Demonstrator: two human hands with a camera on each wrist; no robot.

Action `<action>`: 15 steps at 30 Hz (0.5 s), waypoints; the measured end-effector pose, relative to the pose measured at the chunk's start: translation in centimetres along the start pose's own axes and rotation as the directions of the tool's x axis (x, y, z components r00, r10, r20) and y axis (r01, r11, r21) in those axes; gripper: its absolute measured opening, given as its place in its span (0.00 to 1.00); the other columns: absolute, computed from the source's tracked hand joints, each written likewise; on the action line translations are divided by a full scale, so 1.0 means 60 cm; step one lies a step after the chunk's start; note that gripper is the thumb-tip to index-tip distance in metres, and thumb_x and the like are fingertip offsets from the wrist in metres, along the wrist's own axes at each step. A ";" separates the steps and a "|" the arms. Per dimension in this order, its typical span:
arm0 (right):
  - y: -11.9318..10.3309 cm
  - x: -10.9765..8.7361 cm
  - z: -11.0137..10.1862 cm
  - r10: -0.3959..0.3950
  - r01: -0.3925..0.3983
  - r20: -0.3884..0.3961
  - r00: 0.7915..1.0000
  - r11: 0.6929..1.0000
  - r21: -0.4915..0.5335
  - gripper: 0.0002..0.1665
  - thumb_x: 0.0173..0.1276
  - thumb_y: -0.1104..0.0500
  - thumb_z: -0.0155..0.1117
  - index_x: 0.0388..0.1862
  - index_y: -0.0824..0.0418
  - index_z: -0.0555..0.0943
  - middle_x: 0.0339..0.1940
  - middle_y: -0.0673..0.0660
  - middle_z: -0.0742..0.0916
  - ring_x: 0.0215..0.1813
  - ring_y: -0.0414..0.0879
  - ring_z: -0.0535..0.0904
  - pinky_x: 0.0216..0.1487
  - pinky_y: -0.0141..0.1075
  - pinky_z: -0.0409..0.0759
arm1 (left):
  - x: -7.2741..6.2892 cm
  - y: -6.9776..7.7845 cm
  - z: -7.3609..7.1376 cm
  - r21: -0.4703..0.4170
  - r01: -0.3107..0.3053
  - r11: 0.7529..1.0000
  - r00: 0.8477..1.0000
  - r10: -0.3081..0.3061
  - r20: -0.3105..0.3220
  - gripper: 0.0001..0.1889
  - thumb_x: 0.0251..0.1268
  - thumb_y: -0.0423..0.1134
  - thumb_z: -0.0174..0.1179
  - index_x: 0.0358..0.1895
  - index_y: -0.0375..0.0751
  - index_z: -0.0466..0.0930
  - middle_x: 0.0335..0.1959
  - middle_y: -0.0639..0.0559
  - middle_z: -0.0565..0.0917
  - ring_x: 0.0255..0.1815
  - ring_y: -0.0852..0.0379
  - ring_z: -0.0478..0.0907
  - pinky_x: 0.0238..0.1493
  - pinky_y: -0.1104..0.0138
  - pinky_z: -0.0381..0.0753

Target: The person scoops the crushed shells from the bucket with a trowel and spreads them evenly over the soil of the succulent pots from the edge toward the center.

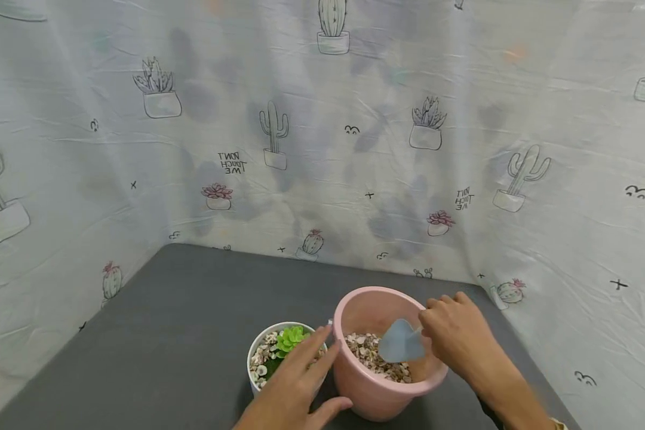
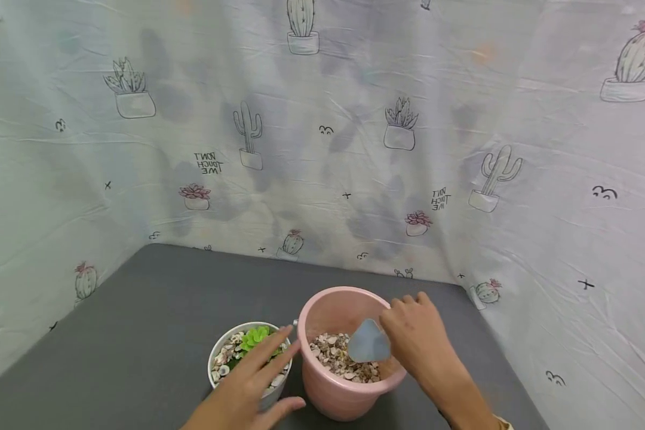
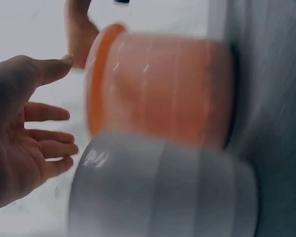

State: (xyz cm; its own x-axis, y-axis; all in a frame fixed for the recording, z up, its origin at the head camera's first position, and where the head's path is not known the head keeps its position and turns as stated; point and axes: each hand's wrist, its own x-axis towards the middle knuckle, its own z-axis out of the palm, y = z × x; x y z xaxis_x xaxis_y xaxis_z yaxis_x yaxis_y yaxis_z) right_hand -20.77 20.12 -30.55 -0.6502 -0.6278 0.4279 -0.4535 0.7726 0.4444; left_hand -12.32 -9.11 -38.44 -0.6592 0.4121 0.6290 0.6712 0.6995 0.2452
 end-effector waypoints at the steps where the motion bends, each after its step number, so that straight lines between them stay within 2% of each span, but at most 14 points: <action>1: -0.010 0.000 0.007 -0.019 0.018 -0.003 1.000 0.999 -0.029 0.19 0.46 0.61 0.85 0.15 0.52 0.79 0.18 0.50 0.79 0.24 0.48 0.76 0.32 0.40 0.69 | 0.002 0.002 0.011 0.047 -0.092 0.995 0.995 0.093 -0.031 0.37 0.72 0.62 0.63 0.75 0.42 0.73 0.76 0.39 0.73 0.71 0.42 0.79 0.63 0.53 0.86; 3: -0.029 0.000 0.017 -0.042 0.041 -0.011 0.999 0.996 -0.073 0.20 0.48 0.62 0.84 0.13 0.51 0.77 0.18 0.51 0.79 0.23 0.48 0.73 0.32 0.39 0.68 | 0.005 0.006 0.028 0.115 -0.199 0.973 0.977 0.207 -0.058 0.35 0.72 0.61 0.64 0.72 0.40 0.76 0.73 0.37 0.75 0.69 0.43 0.81 0.63 0.57 0.86; 5: -0.044 0.000 0.025 -0.060 0.057 -0.027 0.998 0.993 -0.106 0.21 0.50 0.62 0.83 0.11 0.50 0.77 0.17 0.52 0.77 0.22 0.48 0.72 0.31 0.39 0.67 | 0.006 0.008 0.038 0.170 -0.243 0.955 0.964 0.258 -0.071 0.34 0.72 0.61 0.64 0.70 0.40 0.77 0.72 0.37 0.77 0.67 0.44 0.82 0.61 0.58 0.87; 6: -0.049 -0.001 0.028 -0.066 0.062 -0.023 0.998 0.991 -0.115 0.21 0.50 0.62 0.83 0.12 0.50 0.77 0.17 0.51 0.77 0.22 0.48 0.72 0.32 0.39 0.67 | 0.007 0.008 0.041 0.189 -0.250 0.950 0.961 0.268 -0.074 0.33 0.73 0.61 0.63 0.69 0.40 0.78 0.71 0.37 0.77 0.67 0.44 0.82 0.61 0.59 0.87; 10: -0.057 0.001 0.037 -0.077 0.077 0.013 0.997 0.993 -0.092 0.20 0.49 0.64 0.82 0.13 0.51 0.78 0.17 0.50 0.79 0.23 0.47 0.74 0.30 0.39 0.70 | 0.005 0.009 0.044 0.170 -0.238 0.956 0.966 0.251 -0.062 0.33 0.74 0.60 0.62 0.71 0.41 0.78 0.74 0.38 0.76 0.69 0.46 0.81 0.60 0.60 0.88; 15: -0.053 0.004 0.047 -0.117 0.115 0.073 0.990 0.993 0.032 0.23 0.44 0.62 0.82 0.12 0.51 0.73 0.14 0.47 0.77 0.20 0.43 0.74 0.26 0.40 0.73 | 0.004 0.012 0.042 0.212 -0.248 0.945 0.963 0.263 -0.048 0.35 0.71 0.62 0.65 0.70 0.40 0.77 0.75 0.38 0.75 0.70 0.47 0.81 0.61 0.62 0.87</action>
State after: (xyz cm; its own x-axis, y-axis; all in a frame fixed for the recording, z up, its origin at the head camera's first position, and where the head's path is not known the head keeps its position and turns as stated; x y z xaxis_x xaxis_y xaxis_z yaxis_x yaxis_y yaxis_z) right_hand -21.23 17.79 -34.08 -0.6351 -0.7055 0.3145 -0.5449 0.6977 0.4651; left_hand -12.86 -7.04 -39.94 -0.4420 0.5533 0.7060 0.7260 0.6829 -0.0807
